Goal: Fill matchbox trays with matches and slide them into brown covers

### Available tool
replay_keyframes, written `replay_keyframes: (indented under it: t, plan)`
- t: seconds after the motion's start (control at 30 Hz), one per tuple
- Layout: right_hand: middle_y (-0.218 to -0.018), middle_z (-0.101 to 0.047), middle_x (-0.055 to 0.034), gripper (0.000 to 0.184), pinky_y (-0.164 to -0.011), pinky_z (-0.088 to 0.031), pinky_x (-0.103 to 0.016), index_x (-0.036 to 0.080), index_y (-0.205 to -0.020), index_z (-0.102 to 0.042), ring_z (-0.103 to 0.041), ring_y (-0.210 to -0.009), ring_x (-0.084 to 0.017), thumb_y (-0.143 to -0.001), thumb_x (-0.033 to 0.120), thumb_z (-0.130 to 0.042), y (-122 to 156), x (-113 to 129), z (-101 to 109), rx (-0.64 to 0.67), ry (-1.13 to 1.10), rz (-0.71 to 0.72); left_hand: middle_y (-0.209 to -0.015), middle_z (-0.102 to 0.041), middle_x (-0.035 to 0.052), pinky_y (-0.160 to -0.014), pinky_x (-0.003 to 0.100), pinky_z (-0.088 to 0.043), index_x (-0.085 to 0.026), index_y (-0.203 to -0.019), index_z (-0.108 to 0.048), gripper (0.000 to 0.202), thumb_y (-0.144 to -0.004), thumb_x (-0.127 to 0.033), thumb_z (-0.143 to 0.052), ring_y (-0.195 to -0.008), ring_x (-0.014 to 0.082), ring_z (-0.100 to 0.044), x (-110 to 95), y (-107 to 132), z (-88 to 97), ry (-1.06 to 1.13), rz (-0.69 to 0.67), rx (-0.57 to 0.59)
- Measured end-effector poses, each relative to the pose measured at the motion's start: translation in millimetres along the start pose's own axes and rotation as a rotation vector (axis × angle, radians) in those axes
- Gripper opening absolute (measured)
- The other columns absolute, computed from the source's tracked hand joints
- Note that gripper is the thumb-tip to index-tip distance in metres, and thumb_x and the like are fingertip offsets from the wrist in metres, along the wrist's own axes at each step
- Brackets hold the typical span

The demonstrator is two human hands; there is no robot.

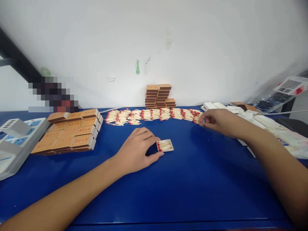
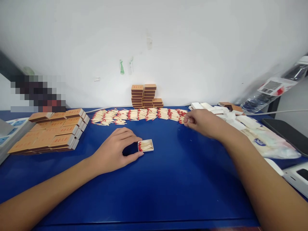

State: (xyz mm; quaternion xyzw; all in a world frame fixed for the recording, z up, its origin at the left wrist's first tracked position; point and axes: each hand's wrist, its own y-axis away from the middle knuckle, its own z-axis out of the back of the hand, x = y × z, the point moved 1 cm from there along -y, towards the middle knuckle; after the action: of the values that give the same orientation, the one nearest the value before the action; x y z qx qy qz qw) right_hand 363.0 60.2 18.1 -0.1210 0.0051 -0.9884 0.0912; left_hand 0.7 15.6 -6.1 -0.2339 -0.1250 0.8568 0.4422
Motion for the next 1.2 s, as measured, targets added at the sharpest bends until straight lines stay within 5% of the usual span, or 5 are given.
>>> replay_keyframes:
  t: [0.57, 0.8, 1.0, 1.2]
  plan:
    - [-0.081, -0.073, -0.0062, 0.015, -0.065, -0.045, -0.035, 0.023, -0.087, -0.066, -0.064, -0.071, -0.024, -0.092, 0.037, -0.061, 0, 2, -4, 0.074, -0.011, 0.002, -0.110, -0.077, 0.0081, -0.100, 0.046, -0.052, -0.018, -0.120, -0.074, 0.030, -0.098, -0.037, -0.076, -0.111, 0.0279, -0.068, 0, 0, 0.6, -0.009, -0.013, -0.003]
    - [-0.079, -0.069, -0.0036, 0.025, -0.063, -0.043, -0.032, 0.024, -0.090, -0.065, -0.061, -0.068, -0.020, -0.101, 0.044, -0.057, 15, 54, -10, 0.004, -0.111, 0.225, -0.107, -0.078, 0.0078, -0.100, 0.046, -0.051, -0.017, -0.122, -0.074, 0.032, -0.098, -0.038, -0.077, -0.110, 0.0283, -0.067, 1, 0, -1.3, -0.014, -0.013, 0.002]
    - [-0.097, -0.070, -0.0041, 0.015, -0.068, -0.046, -0.030, 0.023, -0.101, -0.065, -0.065, -0.077, -0.017, -0.107, 0.033, -0.055, 34, 115, -31, -0.003, -0.184, 0.435, -0.108, -0.077, 0.0075, -0.099, 0.046, -0.050, -0.016, -0.120, -0.074, 0.032, -0.097, -0.039, -0.077, -0.111, 0.0279, -0.066, 0, -2, -4.1, -0.017, -0.012, -0.013]
    - [-0.099, -0.069, -0.0047, 0.013, -0.064, -0.045, -0.030, 0.022, -0.098, -0.064, -0.065, -0.074, -0.017, -0.107, 0.030, -0.057, 36, 128, -40, -0.024, -0.132, 0.453, -0.109, -0.077, 0.0080, -0.099, 0.046, -0.050, -0.017, -0.117, -0.074, 0.030, -0.097, -0.039, -0.077, -0.110, 0.0280, -0.066, -2, -3, -5.2, -0.020, -0.010, -0.006]
